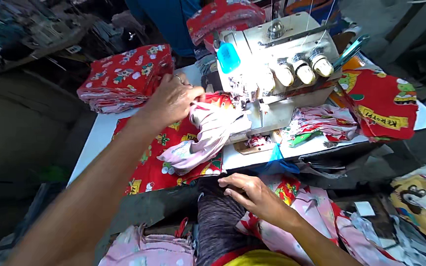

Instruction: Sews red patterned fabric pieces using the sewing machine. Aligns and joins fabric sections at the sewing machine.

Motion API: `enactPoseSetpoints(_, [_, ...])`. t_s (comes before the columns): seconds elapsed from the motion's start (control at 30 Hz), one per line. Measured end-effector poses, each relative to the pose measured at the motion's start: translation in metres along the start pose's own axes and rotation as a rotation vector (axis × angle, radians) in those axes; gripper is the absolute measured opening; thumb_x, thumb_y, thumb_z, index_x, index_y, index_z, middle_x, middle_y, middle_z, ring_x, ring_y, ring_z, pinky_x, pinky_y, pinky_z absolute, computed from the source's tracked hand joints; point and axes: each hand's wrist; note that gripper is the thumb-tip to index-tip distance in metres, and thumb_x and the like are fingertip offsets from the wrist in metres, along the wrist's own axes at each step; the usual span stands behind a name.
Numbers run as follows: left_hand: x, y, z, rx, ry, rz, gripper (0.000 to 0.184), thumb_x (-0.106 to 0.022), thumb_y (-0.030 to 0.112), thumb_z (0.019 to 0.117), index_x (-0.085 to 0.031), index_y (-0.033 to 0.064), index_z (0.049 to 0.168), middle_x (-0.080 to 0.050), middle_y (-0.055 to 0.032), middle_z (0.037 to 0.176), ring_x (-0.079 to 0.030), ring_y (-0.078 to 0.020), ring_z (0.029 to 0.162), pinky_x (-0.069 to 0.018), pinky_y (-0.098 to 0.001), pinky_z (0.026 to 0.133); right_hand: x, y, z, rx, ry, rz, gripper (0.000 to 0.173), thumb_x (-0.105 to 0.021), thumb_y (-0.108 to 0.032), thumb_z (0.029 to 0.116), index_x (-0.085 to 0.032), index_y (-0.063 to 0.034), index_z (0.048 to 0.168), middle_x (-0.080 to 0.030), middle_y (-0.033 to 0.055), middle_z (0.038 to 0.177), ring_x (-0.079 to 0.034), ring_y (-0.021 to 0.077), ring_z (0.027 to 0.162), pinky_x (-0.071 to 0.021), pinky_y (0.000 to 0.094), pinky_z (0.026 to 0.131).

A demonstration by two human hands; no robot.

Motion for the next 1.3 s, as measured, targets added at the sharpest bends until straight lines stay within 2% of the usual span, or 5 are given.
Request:
enactPoseSetpoints(0.27, [0.1, 0.043, -0.059, -0.081, -0.008, -0.015, 0.053, -0.049, 0.064, 0.0957, -0.07, 0.0185, 0.077, -0.067, 0.0006, 0.093, -0.063, -0.0188, 0.089, -0.0489, -0.0477, 0.075, 0.024, -0.04, 0.059, -0.116, -0.047, -0.291, 0.026, -0.056, -0.017, 0.1044, -0.068, 0.002, 0.117, -0.069, 0.0153, 0.097, -0.07, 0.0252, 0.084, -0.0585, 0.042, 0.079])
enactPoseSetpoints(0.43, [0.095, 0.134, -0.08, -0.244, -0.04, 0.08, 0.026, -0.058, 0.037, 0.0951, -0.075, 0.0205, 0.085, -0.064, 0.0031, 0.08, -0.063, -0.0142, 0.065, -0.0463, -0.0317, 0.049, -0.014, -0.021, 0.087, 0.47, 0.346, -0.306, 0.016, -0.075, 0.0, 0.078, -0.075, 0.0058, 0.092, -0.074, 0.0195, 0.09, -0.073, 0.0306, 0.089, -0.0565, 0.0419, 0.086])
enactPoseSetpoints(0.8, [0.079, 0.053, -0.08, -0.039, 0.005, -0.223, 0.034, -0.059, 0.053, 0.0941, -0.064, 0.0236, 0.08, -0.059, 0.0127, 0.078, -0.053, 0.004, 0.068, -0.0412, -0.0183, 0.06, -0.015, -0.006, 0.083, 0.274, 0.302, -0.296, 0.03, -0.064, -0.004, 0.0975, -0.065, 0.0029, 0.127, -0.066, 0.0184, 0.123, -0.069, 0.025, 0.109, -0.0594, 0.0375, 0.091])
enactPoseSetpoints(0.93, [0.078, 0.055, -0.083, 0.016, -0.015, -0.058, 0.024, -0.062, 0.037, 0.0961, -0.072, 0.0151, 0.095, -0.065, -0.0001, 0.08, -0.062, -0.0165, 0.069, -0.048, -0.0426, 0.064, -0.016, 0.001, 0.084, 0.315, 0.192, -0.354, 0.013, -0.064, -0.008, 0.0979, -0.075, -0.004, 0.103, -0.072, 0.0092, 0.094, -0.071, 0.0203, 0.077, -0.0595, 0.0378, 0.065])
enactPoseSetpoints(1.3, [0.068, 0.047, -0.087, 0.121, 0.036, -0.15, 0.029, -0.06, 0.047, 0.095, -0.071, 0.0203, 0.096, -0.064, 0.0078, 0.081, -0.06, -0.0056, 0.072, -0.0479, -0.0327, 0.066, 0.04, -0.022, 0.106, 0.304, 0.576, -0.55, 0.016, -0.071, -0.012, 0.0957, -0.071, -0.0021, 0.109, -0.071, 0.013, 0.104, -0.068, 0.0253, 0.101, -0.0536, 0.0391, 0.089])
Point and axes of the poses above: each hand's wrist, its own z-axis towards the middle knuckle, its own x-axis out of the back of the hand, y = z × x
